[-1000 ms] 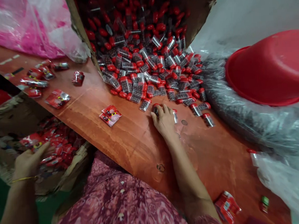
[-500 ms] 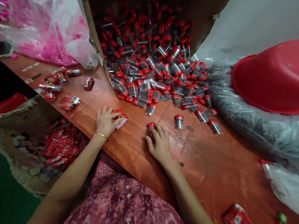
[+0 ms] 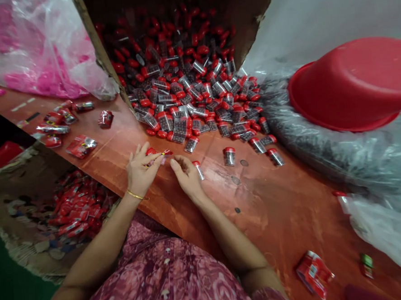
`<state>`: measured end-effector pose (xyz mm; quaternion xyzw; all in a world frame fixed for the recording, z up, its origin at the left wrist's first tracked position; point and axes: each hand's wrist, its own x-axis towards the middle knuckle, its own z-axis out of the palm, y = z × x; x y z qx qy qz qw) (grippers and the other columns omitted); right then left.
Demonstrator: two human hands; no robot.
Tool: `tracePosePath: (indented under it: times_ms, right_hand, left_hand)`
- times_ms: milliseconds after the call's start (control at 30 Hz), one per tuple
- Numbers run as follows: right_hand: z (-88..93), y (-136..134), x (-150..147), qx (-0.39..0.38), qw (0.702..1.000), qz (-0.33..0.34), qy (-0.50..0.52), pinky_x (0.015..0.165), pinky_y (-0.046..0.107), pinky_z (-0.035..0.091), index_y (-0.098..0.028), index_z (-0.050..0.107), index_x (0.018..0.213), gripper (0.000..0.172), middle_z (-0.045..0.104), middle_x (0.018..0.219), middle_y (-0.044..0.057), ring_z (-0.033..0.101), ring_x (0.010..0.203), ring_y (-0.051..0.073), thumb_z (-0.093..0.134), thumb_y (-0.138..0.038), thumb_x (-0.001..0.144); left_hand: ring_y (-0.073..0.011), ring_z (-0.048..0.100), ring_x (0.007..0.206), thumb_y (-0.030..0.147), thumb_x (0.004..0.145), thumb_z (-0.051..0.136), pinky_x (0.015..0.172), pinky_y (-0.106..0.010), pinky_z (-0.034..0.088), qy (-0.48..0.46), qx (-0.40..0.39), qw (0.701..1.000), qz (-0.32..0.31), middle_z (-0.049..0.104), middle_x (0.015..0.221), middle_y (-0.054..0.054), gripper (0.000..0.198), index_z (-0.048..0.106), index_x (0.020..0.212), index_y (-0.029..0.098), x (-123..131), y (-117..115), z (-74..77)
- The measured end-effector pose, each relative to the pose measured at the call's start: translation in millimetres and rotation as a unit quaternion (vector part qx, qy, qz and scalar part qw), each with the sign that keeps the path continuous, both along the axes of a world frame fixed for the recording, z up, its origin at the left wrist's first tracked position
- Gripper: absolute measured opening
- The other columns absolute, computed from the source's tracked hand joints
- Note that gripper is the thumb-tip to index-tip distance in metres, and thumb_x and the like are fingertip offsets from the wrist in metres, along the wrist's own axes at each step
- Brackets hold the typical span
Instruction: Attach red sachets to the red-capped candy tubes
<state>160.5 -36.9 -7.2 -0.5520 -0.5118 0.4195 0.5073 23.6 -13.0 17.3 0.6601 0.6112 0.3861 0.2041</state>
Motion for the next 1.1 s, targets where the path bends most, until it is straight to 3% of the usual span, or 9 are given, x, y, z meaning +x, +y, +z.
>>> tracePosePath:
  times_ms: [200,267,367,500,700,867,933,1000,1100]
  right_hand:
    - [8.8,1,-1,0.014,0.996,-0.026,0.078,0.056,0.023,0.042,-0.019,0.053,0.071,0.025,0.053,0.06,-0.004,0.048,0.056,0.01,0.053,-0.044,0.078]
    - [8.0,-7,2,0.018,0.998,-0.041,0.052,0.053,0.023,0.038,-0.02,0.049,0.067,0.026,0.048,0.056,-0.005,0.044,0.052,0.009,0.05,-0.043,0.081]
    - [4.5,-21,4,0.036,0.998,-0.057,-0.008,0.052,0.023,0.035,-0.02,0.045,0.063,0.028,0.043,0.055,-0.005,0.04,0.052,0.01,0.045,-0.04,0.084]
    - [-2.6,-35,2,0.071,0.995,-0.03,-0.059,0.053,0.024,0.036,-0.02,0.047,0.066,0.025,0.045,0.059,-0.003,0.042,0.055,0.01,0.043,-0.035,0.085]
    - [-9.9,-42,25,0.065,0.98,0.006,-0.186,0.064,0.028,0.043,-0.02,0.054,0.079,0.027,0.056,0.07,0.002,0.051,0.066,0.015,0.036,-0.036,0.09]
    - [-17.1,-34,59,0.054,0.874,-0.037,-0.481,0.081,0.045,0.041,-0.012,0.054,0.111,0.049,0.059,0.109,0.019,0.052,0.096,0.031,0.056,-0.048,0.078]
    - [-20.2,-32,66,0.047,0.856,-0.009,-0.515,0.08,0.045,0.042,-0.011,0.055,0.112,0.041,0.059,0.109,0.02,0.053,0.093,0.03,0.052,-0.038,0.081]
    - [-20.0,-33,69,0.056,0.867,0.019,-0.495,0.078,0.043,0.043,-0.012,0.058,0.106,0.029,0.063,0.102,0.018,0.055,0.087,0.027,0.046,-0.028,0.084]
    - [-9.6,-43,70,0.06,0.932,0.02,-0.356,0.068,0.035,0.046,-0.016,0.06,0.097,0.024,0.065,0.084,0.009,0.057,0.073,0.02,0.042,-0.026,0.085]
  left_hand:
    - [-0.0255,0.054,0.112,0.043,0.069,0.067,0.097,-0.037,0.039,-0.181,-0.078,0.98,0.008,0.066,0.111,-0.007,0.034,0.07,0.097,0.023,11,-25,3.7]
    - [-0.0236,0.063,0.091,0.051,0.066,0.066,0.076,-0.03,0.049,-0.276,-0.203,0.939,-0.005,0.071,0.086,-0.006,0.037,0.072,0.084,0.018,13,-33,1.6]
    - [-0.0163,0.062,0.066,0.056,0.06,0.068,0.052,-0.021,0.047,-0.426,-0.347,0.835,-0.028,0.067,0.068,-0.004,0.043,0.07,0.07,0.015,19,-44,-0.3]
    - [-0.0098,0.058,0.06,0.043,0.048,0.08,0.053,-0.019,0.047,-0.542,-0.348,0.764,0.021,0.068,0.072,-0.002,0.039,0.068,0.073,0.016,28,-50,-2.5]
    - [-0.0095,0.058,0.055,0.043,0.045,0.082,0.054,-0.02,0.046,-0.548,-0.334,0.764,0.064,0.066,0.062,-0.001,0.041,0.065,0.068,0.013,30,-48,-8.0]
    - [-0.0079,0.057,0.054,0.041,0.042,0.083,0.056,-0.02,0.046,-0.565,-0.314,0.757,0.094,0.065,0.062,0.002,0.044,0.063,0.068,0.013,28,-41,-6.6]
    - [-0.0077,0.057,0.054,0.041,0.041,0.083,0.056,-0.02,0.046,-0.571,-0.327,0.747,0.094,0.064,0.06,0.003,0.044,0.062,0.067,0.014,28,-40,-4.9]
    - [-0.0076,0.057,0.053,0.041,0.04,0.083,0.057,-0.02,0.046,-0.575,-0.342,0.737,0.09,0.063,0.06,0.003,0.044,0.06,0.066,0.015,29,-38,-3.3]
    - [-0.0075,0.057,0.054,0.042,0.041,0.083,0.058,-0.02,0.046,-0.578,-0.347,0.734,0.082,0.063,0.06,0.003,0.043,0.06,0.066,0.015,28,-38,-1.5]
